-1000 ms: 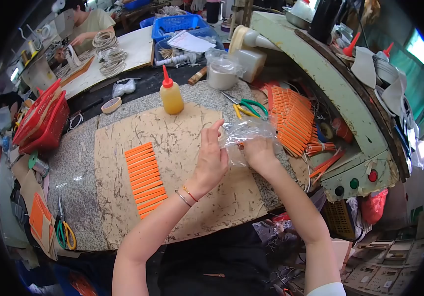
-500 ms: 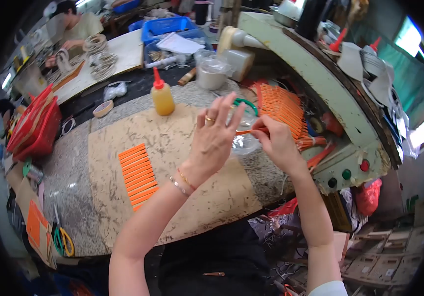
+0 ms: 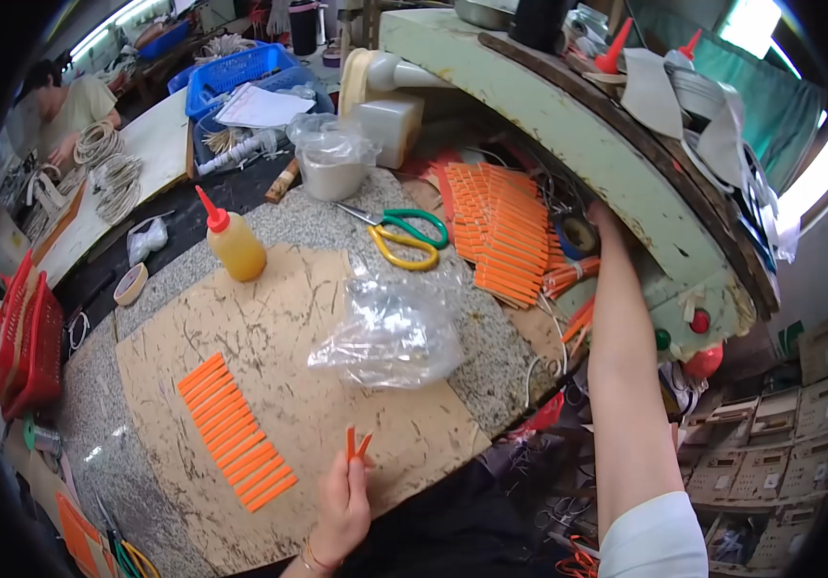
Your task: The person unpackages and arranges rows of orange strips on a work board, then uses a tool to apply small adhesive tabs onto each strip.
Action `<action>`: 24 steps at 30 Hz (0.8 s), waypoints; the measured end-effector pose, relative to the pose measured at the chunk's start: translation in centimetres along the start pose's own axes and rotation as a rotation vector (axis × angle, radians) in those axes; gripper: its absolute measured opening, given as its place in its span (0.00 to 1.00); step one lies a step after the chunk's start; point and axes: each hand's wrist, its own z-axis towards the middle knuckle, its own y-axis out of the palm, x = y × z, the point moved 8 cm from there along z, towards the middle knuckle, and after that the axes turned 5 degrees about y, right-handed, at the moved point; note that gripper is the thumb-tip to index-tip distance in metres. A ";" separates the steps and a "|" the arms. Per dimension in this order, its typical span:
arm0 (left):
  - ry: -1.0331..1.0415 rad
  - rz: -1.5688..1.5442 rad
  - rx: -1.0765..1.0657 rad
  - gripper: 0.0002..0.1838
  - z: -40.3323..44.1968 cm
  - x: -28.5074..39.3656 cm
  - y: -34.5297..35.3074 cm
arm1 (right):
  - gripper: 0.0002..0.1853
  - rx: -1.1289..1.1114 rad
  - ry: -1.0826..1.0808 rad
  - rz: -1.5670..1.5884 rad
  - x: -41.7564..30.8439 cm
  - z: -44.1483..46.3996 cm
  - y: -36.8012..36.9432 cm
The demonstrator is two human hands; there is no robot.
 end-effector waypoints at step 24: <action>0.023 -0.272 0.082 0.05 -1.4 -3.9 -0.3 | 0.24 -0.740 0.153 2.340 -2.6 -12.7 -1.1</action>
